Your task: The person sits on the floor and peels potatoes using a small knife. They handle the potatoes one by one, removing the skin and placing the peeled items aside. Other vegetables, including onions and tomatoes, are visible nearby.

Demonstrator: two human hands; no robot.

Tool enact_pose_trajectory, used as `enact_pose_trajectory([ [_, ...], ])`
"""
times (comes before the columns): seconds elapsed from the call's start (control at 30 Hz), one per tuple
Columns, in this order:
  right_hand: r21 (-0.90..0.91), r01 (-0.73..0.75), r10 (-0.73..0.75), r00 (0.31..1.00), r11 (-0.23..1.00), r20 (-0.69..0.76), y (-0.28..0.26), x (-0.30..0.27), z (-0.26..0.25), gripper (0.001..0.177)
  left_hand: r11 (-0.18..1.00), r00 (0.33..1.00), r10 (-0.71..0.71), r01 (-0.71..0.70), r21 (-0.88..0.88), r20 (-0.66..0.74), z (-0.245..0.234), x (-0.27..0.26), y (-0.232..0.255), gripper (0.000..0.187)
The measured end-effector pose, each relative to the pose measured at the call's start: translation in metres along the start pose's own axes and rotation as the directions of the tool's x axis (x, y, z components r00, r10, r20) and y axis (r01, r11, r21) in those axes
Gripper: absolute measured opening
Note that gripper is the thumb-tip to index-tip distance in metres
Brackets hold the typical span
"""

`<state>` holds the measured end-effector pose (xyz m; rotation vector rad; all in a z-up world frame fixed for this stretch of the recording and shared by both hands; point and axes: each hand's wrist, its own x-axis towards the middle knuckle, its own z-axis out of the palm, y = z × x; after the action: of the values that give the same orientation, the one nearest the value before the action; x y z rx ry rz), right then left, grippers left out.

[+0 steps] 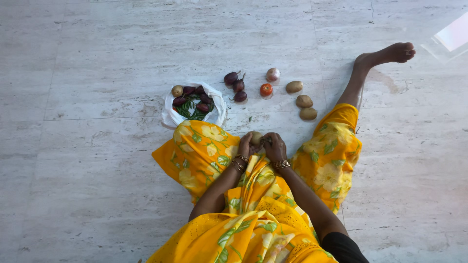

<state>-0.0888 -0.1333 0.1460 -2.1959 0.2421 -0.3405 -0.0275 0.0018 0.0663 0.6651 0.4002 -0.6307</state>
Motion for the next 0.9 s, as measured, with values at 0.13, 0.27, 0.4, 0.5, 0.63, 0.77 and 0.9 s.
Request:
enact_pose_trajectory([
  [0.13,-0.006,0.046,-0.046,0.999,0.999,0.011,0.001,-0.003,0.002,0.019,0.999,0.999,0.039,-0.039,0.014,-0.002,0.001,-0.002,0.000,0.041],
  [0.27,-0.029,-0.008,0.007,1.000,1.000,-0.026,0.007,0.001,0.003,0.019,0.998,0.996,0.052,-0.049,0.050,-0.071,0.006,-0.001,0.000,0.044],
  [0.4,-0.067,0.064,-0.064,0.998,0.996,0.000,0.005,-0.002,0.002,0.020,0.997,0.997,0.070,-0.069,0.034,-0.026,0.007,-0.002,0.000,0.050],
  [0.5,-0.077,0.093,-0.094,0.996,0.993,-0.004,0.001,-0.004,0.002,0.016,0.996,0.992,0.067,-0.059,0.071,-0.111,0.009,0.000,-0.002,0.053],
  [0.63,-0.091,0.013,-0.017,0.999,0.996,-0.046,0.003,0.002,0.001,0.018,0.983,0.991,0.122,-0.112,0.149,-0.061,0.010,0.000,-0.004,0.056],
  [0.77,-0.095,0.066,-0.069,0.997,0.993,-0.029,-0.001,-0.002,-0.003,0.020,0.982,0.993,0.101,-0.089,0.167,-0.067,0.010,-0.001,-0.003,0.059],
  [0.9,-0.101,0.048,-0.050,0.999,0.994,-0.022,-0.004,0.000,-0.001,0.014,0.981,0.992,0.124,-0.117,0.157,-0.037,0.012,0.001,-0.002,0.061],
])
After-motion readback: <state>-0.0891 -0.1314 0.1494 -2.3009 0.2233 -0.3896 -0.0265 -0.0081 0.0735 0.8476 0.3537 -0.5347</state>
